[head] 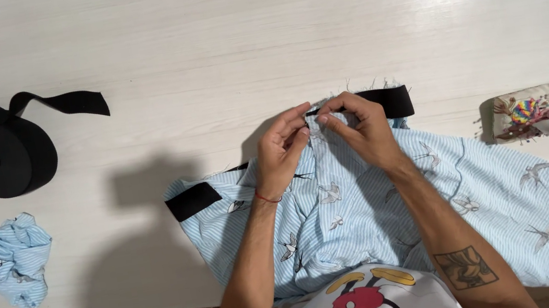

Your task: Pinning a black elastic waistband to blue striped fabric shorts on a white table

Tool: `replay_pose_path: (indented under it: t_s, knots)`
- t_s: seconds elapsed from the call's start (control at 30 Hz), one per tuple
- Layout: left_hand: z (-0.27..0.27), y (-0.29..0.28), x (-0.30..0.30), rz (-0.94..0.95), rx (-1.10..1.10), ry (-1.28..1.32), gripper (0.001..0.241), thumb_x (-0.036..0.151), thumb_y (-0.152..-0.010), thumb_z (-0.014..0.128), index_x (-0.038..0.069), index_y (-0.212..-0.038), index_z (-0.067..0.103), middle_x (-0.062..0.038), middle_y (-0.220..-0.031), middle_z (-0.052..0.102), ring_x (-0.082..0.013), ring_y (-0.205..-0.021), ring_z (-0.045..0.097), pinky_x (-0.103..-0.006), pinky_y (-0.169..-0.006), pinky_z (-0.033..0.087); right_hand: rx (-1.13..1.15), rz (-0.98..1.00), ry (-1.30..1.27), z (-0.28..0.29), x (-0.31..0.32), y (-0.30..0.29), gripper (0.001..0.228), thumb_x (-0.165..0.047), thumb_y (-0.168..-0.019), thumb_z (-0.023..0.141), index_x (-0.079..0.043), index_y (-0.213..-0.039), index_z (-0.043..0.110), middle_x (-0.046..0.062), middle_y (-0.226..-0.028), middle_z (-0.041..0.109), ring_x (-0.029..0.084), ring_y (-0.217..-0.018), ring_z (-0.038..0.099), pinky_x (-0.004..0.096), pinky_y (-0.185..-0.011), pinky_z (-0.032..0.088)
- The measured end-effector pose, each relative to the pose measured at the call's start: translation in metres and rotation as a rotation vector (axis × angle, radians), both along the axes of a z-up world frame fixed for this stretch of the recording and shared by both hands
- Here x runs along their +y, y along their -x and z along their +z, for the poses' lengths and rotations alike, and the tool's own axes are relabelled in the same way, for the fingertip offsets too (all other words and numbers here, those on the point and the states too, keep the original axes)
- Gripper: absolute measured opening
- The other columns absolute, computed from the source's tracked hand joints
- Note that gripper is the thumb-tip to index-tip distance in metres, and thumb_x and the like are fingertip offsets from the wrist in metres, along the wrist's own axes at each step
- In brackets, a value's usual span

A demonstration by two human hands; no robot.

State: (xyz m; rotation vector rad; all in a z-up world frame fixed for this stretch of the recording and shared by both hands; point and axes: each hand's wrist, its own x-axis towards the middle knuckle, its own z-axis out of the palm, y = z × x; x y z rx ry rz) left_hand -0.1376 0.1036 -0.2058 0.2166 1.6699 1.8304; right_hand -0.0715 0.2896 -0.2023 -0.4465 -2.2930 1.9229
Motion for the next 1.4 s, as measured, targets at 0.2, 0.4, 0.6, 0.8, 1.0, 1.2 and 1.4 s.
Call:
replay_pose_path:
  t_s: [0.2, 0.4, 0.6, 0.8, 1.0, 1.2, 1.4]
  knots:
    - [0.01, -0.007, 0.008, 0.098, 0.029, 0.079, 0.06, 0.015, -0.087, 0.092, 0.01, -0.143, 0.073, -0.006, -0.116, 0.082, -0.0052, -0.104, 0.069, -0.0256, -0.099, 0.059, 0.022, -0.053, -0.121, 0.0, -0.01, -0.004, 0.008, -0.015, -0.101, 0.082, -0.01, -0.104, 0.077, 0.01, -0.088, 0.071, 0.028, -0.086, 0.072, 0.04, -0.084, 0.056]
    - [0.0, -0.012, 0.011, 0.163, -0.034, 0.12, 0.036, 0.015, -0.096, 0.084, 0.006, -0.131, 0.079, -0.009, -0.101, 0.084, -0.0076, -0.098, 0.075, -0.0263, -0.091, 0.062, -0.001, -0.107, -0.181, 0.007, -0.011, -0.012, 0.01, -0.018, -0.101, 0.084, -0.011, -0.102, 0.077, 0.008, -0.082, 0.068, 0.024, -0.077, 0.069, 0.037, -0.076, 0.054]
    - [0.009, -0.015, 0.011, 0.198, -0.095, 0.138, 0.03, 0.015, -0.092, 0.089, 0.003, -0.119, 0.082, -0.009, -0.098, 0.083, -0.0089, -0.096, 0.075, -0.0281, -0.091, 0.062, 0.001, -0.096, -0.241, 0.012, -0.01, -0.013, 0.011, -0.017, -0.1, 0.084, -0.01, -0.102, 0.076, 0.012, -0.084, 0.07, 0.032, -0.081, 0.072, 0.041, -0.076, 0.056]
    - [0.008, -0.016, 0.011, 0.208, -0.043, 0.193, 0.025, 0.015, -0.091, 0.09, 0.004, -0.112, 0.083, -0.009, -0.095, 0.084, -0.0124, -0.097, 0.078, -0.029, -0.088, 0.063, 0.039, -0.017, -0.379, 0.019, -0.007, -0.011, 0.008, -0.018, -0.102, 0.081, -0.013, -0.104, 0.075, 0.009, -0.085, 0.07, 0.032, -0.083, 0.073, 0.042, -0.077, 0.057]
    - [0.012, -0.014, 0.011, 0.236, 0.05, 0.221, 0.019, 0.013, -0.092, 0.088, 0.002, -0.108, 0.084, -0.013, -0.092, 0.084, -0.0236, -0.122, 0.07, -0.0397, -0.102, 0.06, -0.167, -0.019, -0.266, 0.05, -0.003, -0.017, 0.009, -0.019, -0.109, 0.068, -0.015, -0.113, 0.076, 0.01, -0.088, 0.076, 0.031, -0.08, 0.075, 0.041, -0.077, 0.058]
    - [-0.003, -0.025, 0.01, 0.242, 0.066, 0.192, 0.016, 0.012, -0.096, 0.085, 0.001, -0.107, 0.084, -0.013, -0.092, 0.083, -0.0239, -0.132, 0.061, -0.0425, -0.109, 0.054, -0.318, 0.062, -0.263, 0.04, -0.006, -0.032, 0.014, -0.017, -0.096, 0.079, -0.017, -0.109, 0.074, 0.008, -0.09, 0.081, 0.034, -0.074, 0.076, 0.045, -0.072, 0.059]
    - [-0.009, -0.032, 0.009, 0.272, 0.017, 0.148, 0.017, 0.011, -0.096, 0.084, 0.0, -0.108, 0.082, -0.013, -0.094, 0.083, -0.0219, -0.129, 0.065, -0.0422, -0.112, 0.054, -0.261, 0.038, -0.262, 0.024, -0.014, -0.036, 0.014, -0.022, -0.088, 0.085, -0.023, -0.099, 0.075, 0.003, -0.088, 0.081, 0.032, -0.082, 0.077, 0.041, -0.074, 0.06]
